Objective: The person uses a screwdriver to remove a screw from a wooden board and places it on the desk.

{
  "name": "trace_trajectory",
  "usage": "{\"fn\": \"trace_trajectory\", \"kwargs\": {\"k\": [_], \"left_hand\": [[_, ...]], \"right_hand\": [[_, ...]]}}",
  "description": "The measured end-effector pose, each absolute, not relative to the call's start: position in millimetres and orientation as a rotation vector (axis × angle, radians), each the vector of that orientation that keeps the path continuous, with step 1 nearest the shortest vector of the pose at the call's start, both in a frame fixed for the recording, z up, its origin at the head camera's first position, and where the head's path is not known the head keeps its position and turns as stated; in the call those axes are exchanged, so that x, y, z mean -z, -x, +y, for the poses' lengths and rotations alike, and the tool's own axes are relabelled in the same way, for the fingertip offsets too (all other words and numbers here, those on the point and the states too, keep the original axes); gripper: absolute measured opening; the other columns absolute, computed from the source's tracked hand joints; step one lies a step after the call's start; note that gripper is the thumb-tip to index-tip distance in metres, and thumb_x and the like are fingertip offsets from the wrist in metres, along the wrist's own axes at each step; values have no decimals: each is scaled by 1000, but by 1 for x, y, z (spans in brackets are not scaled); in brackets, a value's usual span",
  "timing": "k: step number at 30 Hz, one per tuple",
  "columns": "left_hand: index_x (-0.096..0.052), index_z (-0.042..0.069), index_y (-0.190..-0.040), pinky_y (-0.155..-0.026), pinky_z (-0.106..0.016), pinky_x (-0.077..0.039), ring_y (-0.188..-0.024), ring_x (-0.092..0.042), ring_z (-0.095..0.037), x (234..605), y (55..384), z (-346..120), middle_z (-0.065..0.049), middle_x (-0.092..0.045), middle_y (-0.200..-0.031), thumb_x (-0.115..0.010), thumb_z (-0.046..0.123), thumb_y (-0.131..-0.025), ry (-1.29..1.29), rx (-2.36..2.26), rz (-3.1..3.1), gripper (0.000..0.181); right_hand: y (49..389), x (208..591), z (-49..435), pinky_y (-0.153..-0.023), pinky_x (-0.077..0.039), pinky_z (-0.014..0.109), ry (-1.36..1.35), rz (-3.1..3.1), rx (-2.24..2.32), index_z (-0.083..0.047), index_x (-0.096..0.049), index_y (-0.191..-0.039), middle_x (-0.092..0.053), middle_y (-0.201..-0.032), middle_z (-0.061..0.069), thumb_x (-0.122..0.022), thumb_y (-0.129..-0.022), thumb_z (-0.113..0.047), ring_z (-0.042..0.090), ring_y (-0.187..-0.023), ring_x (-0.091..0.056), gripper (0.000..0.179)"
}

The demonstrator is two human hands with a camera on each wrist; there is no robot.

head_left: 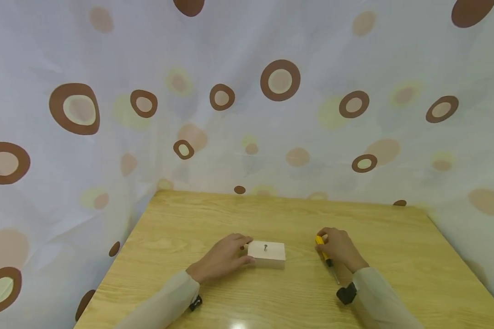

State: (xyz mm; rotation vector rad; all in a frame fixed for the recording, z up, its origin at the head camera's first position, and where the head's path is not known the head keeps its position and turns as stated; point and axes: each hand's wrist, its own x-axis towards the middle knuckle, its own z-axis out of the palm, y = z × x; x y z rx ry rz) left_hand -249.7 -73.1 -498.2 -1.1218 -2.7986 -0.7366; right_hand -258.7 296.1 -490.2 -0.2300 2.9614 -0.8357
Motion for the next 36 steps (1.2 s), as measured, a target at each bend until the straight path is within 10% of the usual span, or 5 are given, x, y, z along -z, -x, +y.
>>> {"fn": "trace_trajectory", "kwargs": {"k": [16,36], "left_hand": [[-55,0,-145,-93,-30,-54,-109,-65,-17,499,244,-72,-9,-63,-135,-67,44,-99,1104,804,-2823,65],[-58,1,-143,-94,-30,-54,-110,-64,-17,493,247,-71,-10,-63,-135,-69,41,-99,1118,732,-2826,60]], "right_hand": [[248,462,289,-61,-57,36,400,3015,1007,5,-65,-130,-74,-92,12,-76,-94,-11,13,-64,-65,40],[239,425,260,-67,-57,33,626,3156,1092,-8,-66,-130,-73,-97,5,-79,-93,-14,13,-78,-69,40]]}}
